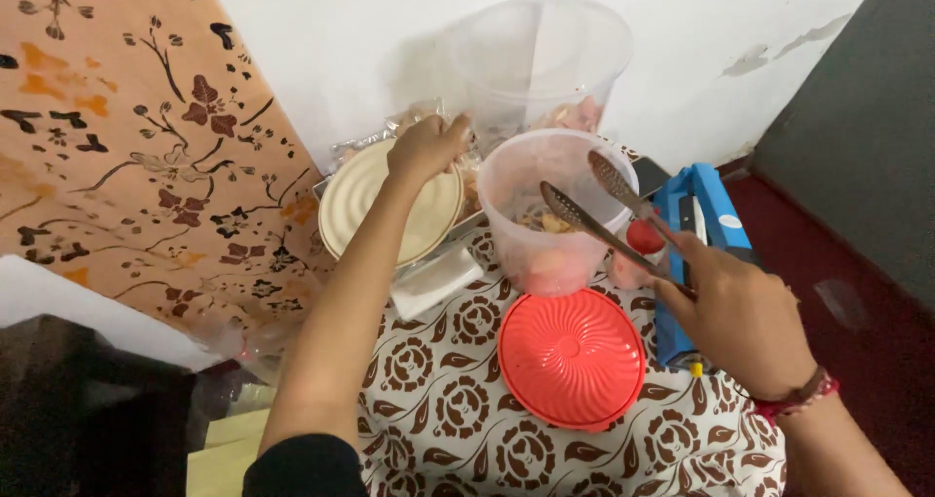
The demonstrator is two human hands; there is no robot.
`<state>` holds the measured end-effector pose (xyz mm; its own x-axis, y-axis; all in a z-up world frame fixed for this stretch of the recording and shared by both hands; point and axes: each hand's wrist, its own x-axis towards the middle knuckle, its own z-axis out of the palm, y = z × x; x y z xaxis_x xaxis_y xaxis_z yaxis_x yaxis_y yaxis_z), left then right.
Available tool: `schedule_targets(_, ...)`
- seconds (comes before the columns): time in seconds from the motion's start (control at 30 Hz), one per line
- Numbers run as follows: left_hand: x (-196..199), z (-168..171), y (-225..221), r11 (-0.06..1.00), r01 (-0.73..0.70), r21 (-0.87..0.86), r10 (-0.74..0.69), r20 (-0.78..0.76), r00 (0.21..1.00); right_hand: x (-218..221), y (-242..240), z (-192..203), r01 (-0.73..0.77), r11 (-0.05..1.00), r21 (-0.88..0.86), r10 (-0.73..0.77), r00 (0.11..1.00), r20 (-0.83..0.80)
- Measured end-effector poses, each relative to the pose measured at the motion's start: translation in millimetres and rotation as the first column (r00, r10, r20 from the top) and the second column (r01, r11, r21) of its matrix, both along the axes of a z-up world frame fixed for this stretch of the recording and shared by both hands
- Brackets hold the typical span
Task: Packaging chips into small plastic bags by transferring them from a container with tongs and sealing the bags with a heat sealer.
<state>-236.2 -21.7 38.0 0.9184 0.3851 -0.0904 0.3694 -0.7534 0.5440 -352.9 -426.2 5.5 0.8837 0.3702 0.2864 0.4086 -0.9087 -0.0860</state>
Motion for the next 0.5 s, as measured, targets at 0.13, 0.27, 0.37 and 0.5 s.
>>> schedule_targets(0.13,-78,-4,16,0.982,0.022,0.185,-0.022,-0.002,1.0,-56,-27,-1,-0.003,0.99,0.143,-0.002,0.999,0.035)
schedule_targets(0.27,-119,-39,77,0.939,-0.143,0.313,0.16,-0.028,0.987,-86,-44,-44,0.149,0.987,-0.062,-0.16,0.869,-0.468)
schedule_targets(0.37,-127,-83,125,0.908,-0.261,0.327,0.281,-0.015,0.96,-85,-47,-114,0.092,0.983,-0.156,-0.161,0.842,-0.516)
schedule_targets(0.5,-131,-120,144,0.901,-0.314,0.298,0.28,0.153,0.948,-82,-42,-214,0.008,0.988,-0.152,-0.049,0.964,-0.262)
